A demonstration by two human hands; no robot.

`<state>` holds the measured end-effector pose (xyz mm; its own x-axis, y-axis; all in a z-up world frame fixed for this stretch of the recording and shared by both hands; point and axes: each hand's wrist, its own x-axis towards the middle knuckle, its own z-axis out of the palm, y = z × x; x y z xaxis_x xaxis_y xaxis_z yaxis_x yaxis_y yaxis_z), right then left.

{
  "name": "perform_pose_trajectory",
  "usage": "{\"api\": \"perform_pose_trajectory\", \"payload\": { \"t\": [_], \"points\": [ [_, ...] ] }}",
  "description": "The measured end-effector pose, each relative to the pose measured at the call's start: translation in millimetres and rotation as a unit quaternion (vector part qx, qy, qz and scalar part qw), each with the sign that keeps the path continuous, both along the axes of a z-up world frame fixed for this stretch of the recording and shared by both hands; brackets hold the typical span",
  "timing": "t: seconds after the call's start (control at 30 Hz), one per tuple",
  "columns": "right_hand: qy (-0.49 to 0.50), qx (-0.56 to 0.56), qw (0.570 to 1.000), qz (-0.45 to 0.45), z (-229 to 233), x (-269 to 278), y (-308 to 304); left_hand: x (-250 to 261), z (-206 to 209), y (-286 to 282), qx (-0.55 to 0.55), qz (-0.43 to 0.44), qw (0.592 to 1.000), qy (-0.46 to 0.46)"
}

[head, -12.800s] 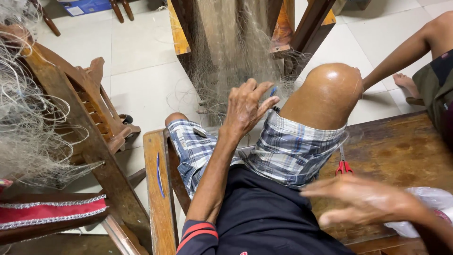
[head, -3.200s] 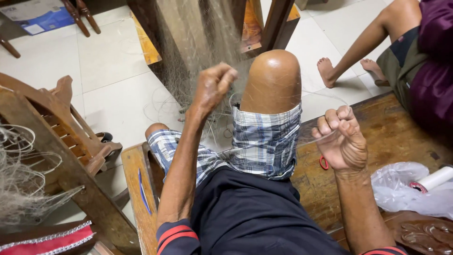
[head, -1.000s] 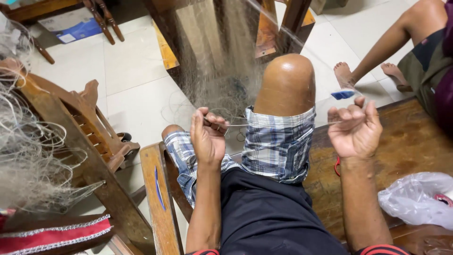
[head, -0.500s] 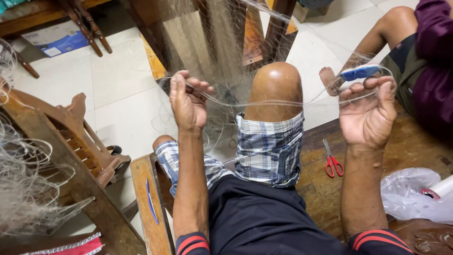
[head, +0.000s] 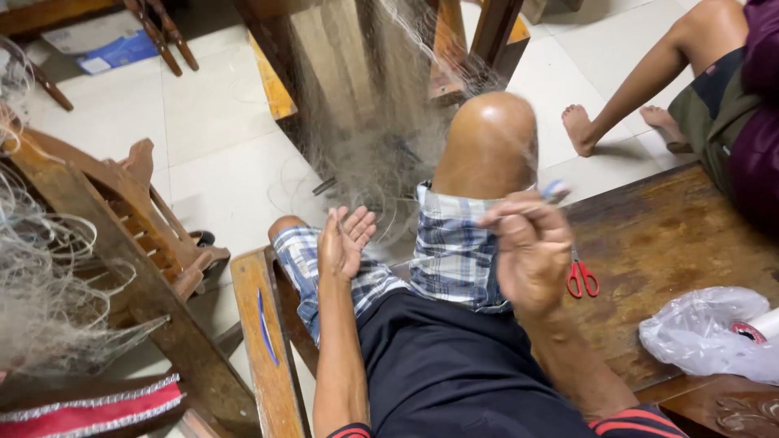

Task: Repairing a fishing net by threading a line through the mesh using a shuttle and cutting it with scissors

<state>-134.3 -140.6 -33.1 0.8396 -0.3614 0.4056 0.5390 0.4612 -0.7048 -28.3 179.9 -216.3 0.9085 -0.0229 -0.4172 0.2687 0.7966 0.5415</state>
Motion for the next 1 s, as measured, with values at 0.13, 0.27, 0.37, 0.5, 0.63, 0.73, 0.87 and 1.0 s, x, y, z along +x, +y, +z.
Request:
{"api": "perform_pose_trajectory", "payload": {
  "t": [0.13, 0.27, 0.37, 0.5, 0.63, 0.73, 0.87, 1.0],
  "points": [
    [0.051, 0.050, 0.995, 0.070, -18, -4, 52, -56, 63, 3, 0.191, -0.022, 0.981, -0.038],
    [0.079, 0.051, 0.992, 0.084, -31, 7, 74, -94, 119, -5, 0.361, -0.105, 0.926, -0.046],
    [0.068, 0.021, 0.996, 0.055, -32, 8, 80, -112, 125, -4, 0.480, -0.141, 0.860, -0.098],
    [0.067, -0.002, 0.997, 0.034, -39, 8, 82, -135, 162, -25, 0.492, -0.210, 0.831, -0.152],
    [0.044, -0.017, 0.999, 0.016, -30, 8, 81, -152, 210, -36, 0.588, -0.299, 0.722, -0.208],
    [0.034, -0.020, 0.999, 0.009, -26, 11, 78, -164, 250, -24, 0.668, -0.241, 0.673, -0.208],
    [0.010, -0.070, 0.997, -0.034, -10, 13, 74, -180, 288, -26, 0.737, -0.049, 0.631, -0.237],
    [-0.054, -0.069, 0.995, -0.051, 19, 13, 67, -182, 259, -24, 0.805, 0.126, 0.495, -0.303]
  ]
}}
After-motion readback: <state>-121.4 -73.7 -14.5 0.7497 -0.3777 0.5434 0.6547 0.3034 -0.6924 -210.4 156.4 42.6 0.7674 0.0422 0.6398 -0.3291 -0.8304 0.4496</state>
